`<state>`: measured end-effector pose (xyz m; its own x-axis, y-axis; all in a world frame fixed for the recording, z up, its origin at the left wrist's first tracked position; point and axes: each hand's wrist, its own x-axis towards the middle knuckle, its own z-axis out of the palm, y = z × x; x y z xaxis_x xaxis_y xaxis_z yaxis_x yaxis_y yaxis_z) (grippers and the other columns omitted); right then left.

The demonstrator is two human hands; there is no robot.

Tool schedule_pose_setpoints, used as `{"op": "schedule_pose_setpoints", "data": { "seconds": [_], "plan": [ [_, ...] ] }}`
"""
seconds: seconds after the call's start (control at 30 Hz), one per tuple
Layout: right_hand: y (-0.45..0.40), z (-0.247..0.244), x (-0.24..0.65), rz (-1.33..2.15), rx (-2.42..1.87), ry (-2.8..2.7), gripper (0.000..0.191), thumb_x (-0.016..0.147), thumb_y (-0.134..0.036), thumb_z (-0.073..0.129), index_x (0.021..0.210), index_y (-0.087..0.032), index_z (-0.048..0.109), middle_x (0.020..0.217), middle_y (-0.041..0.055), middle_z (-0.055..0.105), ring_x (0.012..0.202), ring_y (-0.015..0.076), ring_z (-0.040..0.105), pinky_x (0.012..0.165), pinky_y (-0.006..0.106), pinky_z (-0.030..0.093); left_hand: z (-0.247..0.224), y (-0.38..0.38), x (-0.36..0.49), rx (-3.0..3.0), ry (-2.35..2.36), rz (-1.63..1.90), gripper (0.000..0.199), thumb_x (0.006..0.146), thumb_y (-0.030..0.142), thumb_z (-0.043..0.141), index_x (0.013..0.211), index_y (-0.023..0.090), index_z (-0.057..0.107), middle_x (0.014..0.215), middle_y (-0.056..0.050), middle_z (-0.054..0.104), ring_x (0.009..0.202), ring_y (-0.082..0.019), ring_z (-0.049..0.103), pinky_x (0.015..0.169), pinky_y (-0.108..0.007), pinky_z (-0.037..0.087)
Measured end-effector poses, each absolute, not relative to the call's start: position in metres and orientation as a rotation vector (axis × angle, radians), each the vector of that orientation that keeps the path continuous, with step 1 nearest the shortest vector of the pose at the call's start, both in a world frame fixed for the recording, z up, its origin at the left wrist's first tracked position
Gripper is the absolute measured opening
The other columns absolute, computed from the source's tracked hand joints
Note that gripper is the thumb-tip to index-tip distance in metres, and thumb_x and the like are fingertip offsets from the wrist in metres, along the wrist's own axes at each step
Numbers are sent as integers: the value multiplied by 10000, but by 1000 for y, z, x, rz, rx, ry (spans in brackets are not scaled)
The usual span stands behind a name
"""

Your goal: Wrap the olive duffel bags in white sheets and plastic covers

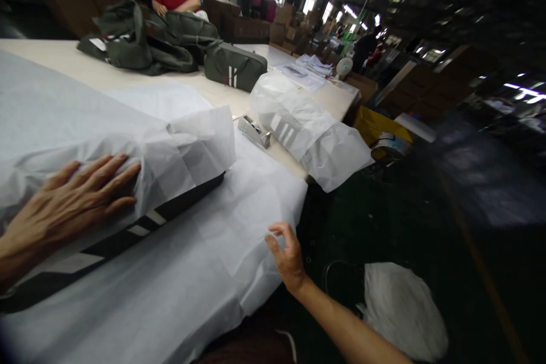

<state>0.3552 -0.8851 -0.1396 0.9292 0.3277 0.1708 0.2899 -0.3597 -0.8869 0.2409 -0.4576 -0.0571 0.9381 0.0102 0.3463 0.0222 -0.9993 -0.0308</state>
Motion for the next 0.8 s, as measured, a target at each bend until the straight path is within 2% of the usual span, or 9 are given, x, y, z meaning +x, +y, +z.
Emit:
{"op": "schedule_pose_setpoints", "data": {
  "seconds": [0.07,0.13,0.23,0.3,0.4,0.47,0.53,0.67,0.8],
  "plan": [
    [-931,-168,331,133,-1896,93,450,756,-548,686,1046,-216,596,1087,72,642,1036,246,596,959,409,449,-55,-460,240,-3083,-26,-562,618,964,530,162,1479,211,285,1594,-99,174,1448,-321,152,1161,-572,86],
    [-957,-191,306,346,-1719,452,634,675,-621,724,1152,-237,562,1232,92,605,1174,282,540,993,458,415,-52,-462,240,-3112,-33,-557,660,951,581,148,1470,205,309,1593,-90,180,1445,-326,158,1163,-566,81],
    [-961,-212,273,735,-1412,610,709,636,-648,746,1212,-290,538,1369,87,541,1297,296,448,1010,521,374,-48,-465,241,-3143,-57,-527,776,906,693,126,1450,187,352,1585,-98,204,1434,-344,183,1159,-571,83],
    [-948,-219,259,892,-1233,587,689,617,-622,779,1177,-287,558,1344,83,571,1255,288,494,992,514,391,-46,-466,243,-3158,-68,-512,896,848,783,107,1430,162,387,1571,-120,237,1423,-359,209,1153,-581,89],
    [-926,-224,249,930,-1098,592,626,600,-545,826,1090,-235,590,1127,76,688,1019,238,634,913,437,459,-44,-466,245,-3173,-75,-487,1001,782,859,103,1414,145,407,1562,-135,255,1416,-364,222,1145,-592,92],
    [-916,-224,248,908,-1077,629,589,577,-484,855,1031,-206,603,968,55,720,875,209,662,855,395,485,-43,-468,246,-3174,-80,-479,989,788,854,108,1417,149,398,1570,-128,238,1422,-357,207,1147,-588,86],
    [-913,-222,249,914,-1053,646,584,550,-434,877,1007,-192,605,900,44,724,821,204,667,819,377,498,-43,-471,246,-3160,-102,-466,909,843,790,103,1427,151,379,1578,-118,216,1431,-339,184,1153,-573,77],
    [-925,-215,248,919,-994,632,546,570,-377,879,999,-172,610,910,52,729,820,197,671,802,356,508,-43,-474,245,-3082,-148,-404,696,953,593,120,1459,152,305,1581,-118,190,1443,-302,151,1155,-562,70],
    [-931,-206,246,1018,-788,598,505,661,-415,828,1039,-168,601,1010,81,725,941,226,671,878,393,504,-49,-469,245,-3009,-115,-402,620,979,537,186,1479,176,247,1586,-120,165,1443,-305,142,1147,-577,89]
  ]
}}
